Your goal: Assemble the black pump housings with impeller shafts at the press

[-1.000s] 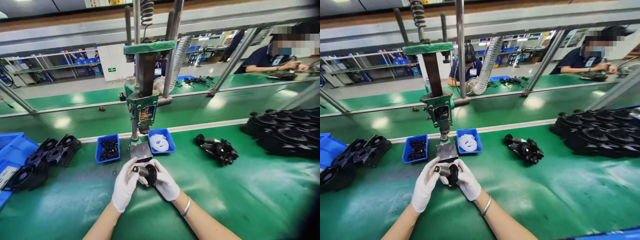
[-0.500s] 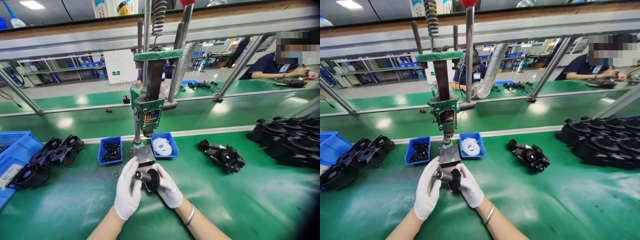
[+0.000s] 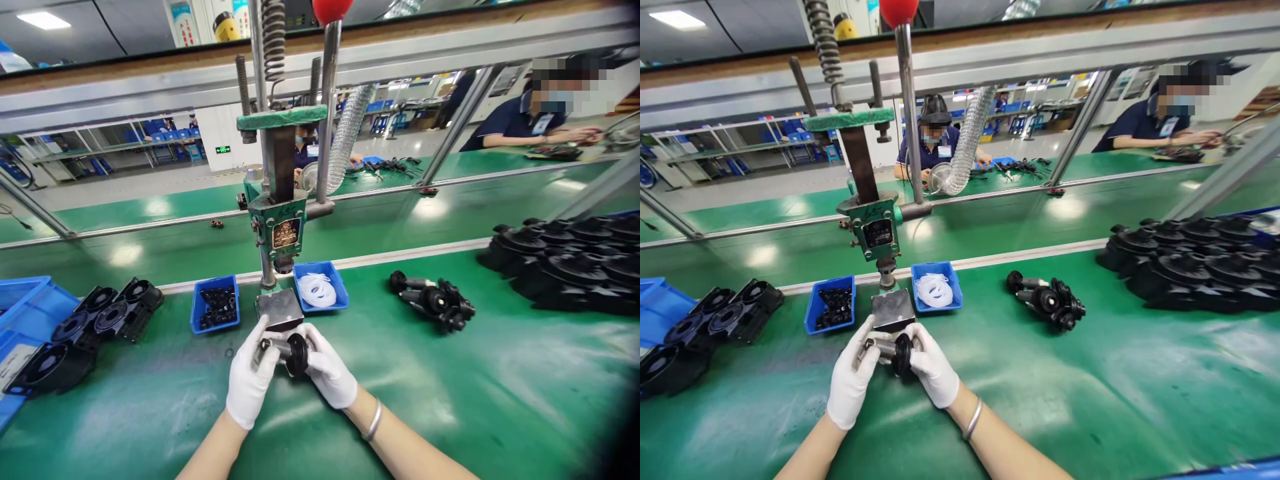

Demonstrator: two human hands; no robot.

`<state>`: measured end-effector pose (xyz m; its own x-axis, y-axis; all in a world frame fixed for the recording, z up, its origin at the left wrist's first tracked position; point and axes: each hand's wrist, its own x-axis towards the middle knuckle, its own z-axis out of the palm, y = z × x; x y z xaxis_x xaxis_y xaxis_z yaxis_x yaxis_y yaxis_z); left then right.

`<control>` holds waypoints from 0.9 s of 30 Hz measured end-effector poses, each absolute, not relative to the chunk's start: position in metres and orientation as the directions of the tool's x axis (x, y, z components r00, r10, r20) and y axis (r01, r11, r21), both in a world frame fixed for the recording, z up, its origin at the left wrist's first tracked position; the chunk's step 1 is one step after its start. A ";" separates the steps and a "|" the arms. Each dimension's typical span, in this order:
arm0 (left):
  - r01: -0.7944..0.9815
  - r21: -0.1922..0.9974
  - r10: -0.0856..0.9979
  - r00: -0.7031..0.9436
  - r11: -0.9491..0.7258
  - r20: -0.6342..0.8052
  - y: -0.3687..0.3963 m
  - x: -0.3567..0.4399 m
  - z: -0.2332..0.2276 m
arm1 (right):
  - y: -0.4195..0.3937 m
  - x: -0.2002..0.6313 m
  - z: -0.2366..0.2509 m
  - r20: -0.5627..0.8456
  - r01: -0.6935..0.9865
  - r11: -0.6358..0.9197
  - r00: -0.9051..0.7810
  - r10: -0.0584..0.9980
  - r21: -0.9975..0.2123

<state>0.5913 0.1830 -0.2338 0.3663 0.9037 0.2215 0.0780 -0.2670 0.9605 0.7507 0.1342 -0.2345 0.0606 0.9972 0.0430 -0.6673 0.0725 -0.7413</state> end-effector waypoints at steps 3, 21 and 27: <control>-0.074 0.987 0.906 0.392 -0.140 0.158 0.184 0.591 -0.234 | 0.134 0.751 -0.233 0.045 -0.664 0.076 0.063 0.997 -0.744; 0.042 0.847 0.788 0.393 -0.530 0.474 0.185 0.587 -0.236 | 0.136 0.757 -0.238 0.075 -0.590 0.140 0.133 0.988 -0.795; 0.172 0.642 0.620 0.528 -0.747 0.580 0.184 0.593 -0.235 | 0.136 0.756 -0.235 0.056 -0.590 0.149 0.173 0.983 -0.793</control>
<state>0.5934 0.1836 -0.2352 0.5278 0.6203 0.5802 0.1721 -0.7470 0.6421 0.7565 0.1363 -0.2348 0.1731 0.9833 0.0564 -0.5900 0.1494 -0.7935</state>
